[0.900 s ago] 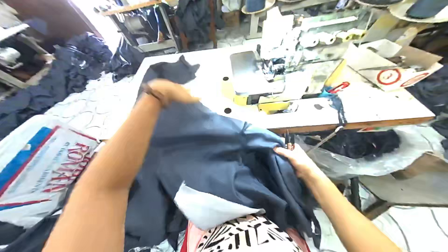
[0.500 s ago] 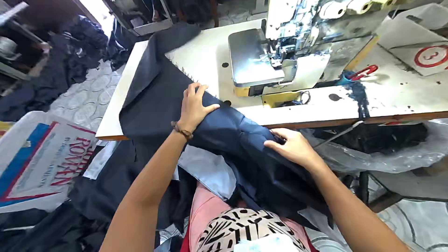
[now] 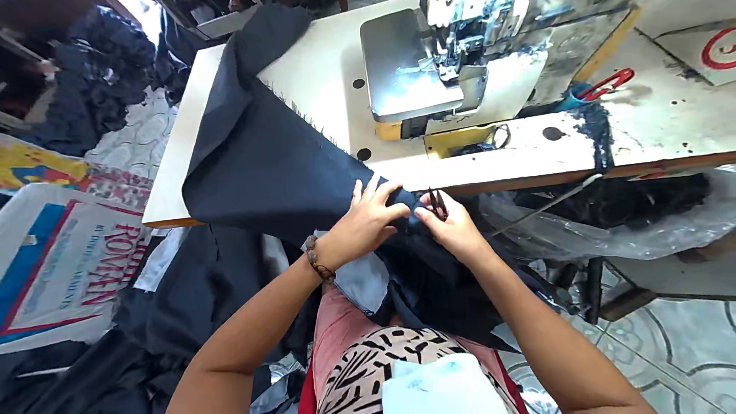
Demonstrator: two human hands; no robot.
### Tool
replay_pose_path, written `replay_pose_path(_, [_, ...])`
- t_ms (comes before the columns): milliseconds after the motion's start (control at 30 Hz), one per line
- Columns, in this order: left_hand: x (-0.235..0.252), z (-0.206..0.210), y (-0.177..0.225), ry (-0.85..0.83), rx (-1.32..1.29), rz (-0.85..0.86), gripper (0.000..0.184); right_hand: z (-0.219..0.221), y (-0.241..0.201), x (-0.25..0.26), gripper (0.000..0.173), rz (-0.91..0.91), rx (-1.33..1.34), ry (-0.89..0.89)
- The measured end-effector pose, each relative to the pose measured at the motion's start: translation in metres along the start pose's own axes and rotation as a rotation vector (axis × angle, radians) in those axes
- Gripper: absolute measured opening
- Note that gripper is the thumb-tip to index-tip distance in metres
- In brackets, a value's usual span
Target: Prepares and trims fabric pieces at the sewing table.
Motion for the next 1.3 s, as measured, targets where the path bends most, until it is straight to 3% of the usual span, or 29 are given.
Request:
replay_pose_path(100, [-0.003, 0.010, 0.009, 0.005, 0.001, 0.035, 0.014, 0.003, 0.009, -0.003, 0.032, 0.080, 0.073, -0.048])
replay_pose_path(233, [-0.005, 0.018, 0.009, -0.001, 0.089, 0.089, 0.019, -0.003, 0.015, -0.004, 0.013, 0.113, 0.126, -0.024])
replay_pose_path(367, [-0.002, 0.019, 0.007, -0.011, 0.134, 0.110, 0.011, -0.007, 0.014, -0.006, 0.011, 0.094, 0.113, -0.016])
replay_pose_path(467, [-0.017, 0.014, 0.023, 0.037, 0.065, 0.238, 0.013, -0.013, 0.017, -0.008, 0.006, 0.009, 0.137, -0.020])
replay_pose_path(567, [-0.035, 0.012, 0.046, -0.031, 0.085, 0.390, 0.018, -0.025, 0.008, -0.012, 0.014, 0.038, 0.174, -0.014])
replay_pose_path(633, [-0.034, 0.000, 0.047, -0.083, 0.048, 0.368, 0.016, -0.023, 0.002, -0.015, 0.020, 0.017, 0.152, -0.008])
replay_pose_path(800, [-0.018, -0.058, 0.072, 0.088, 0.043, 0.373, 0.018, -0.009, -0.023, -0.040, 0.017, -0.150, 0.025, -0.070])
replay_pose_path(967, [-0.027, -0.037, 0.070, 0.143, -0.100, 0.407, 0.019, -0.013, -0.031, -0.075, 0.013, -0.188, -0.029, 0.014])
replay_pose_path(1133, [-0.036, -0.020, 0.075, 0.287, -0.061, 0.464, 0.018, -0.014, -0.025, -0.099, 0.013, -0.182, 0.018, -0.040])
replay_pose_path(1300, [-0.042, -0.007, 0.079, 0.396, -0.038, 0.484, 0.016, -0.014, -0.020, -0.109, 0.005, -0.298, -0.014, 0.122])
Point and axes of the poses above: each hand's wrist, its own x-axis towards the middle knuckle, its own z-axis out of the palm, y = z × x, the point moved 1 cm from there along x, towards the middle knuckle, and after that the axes turned 1 degree about z, right-handed, at the moved point
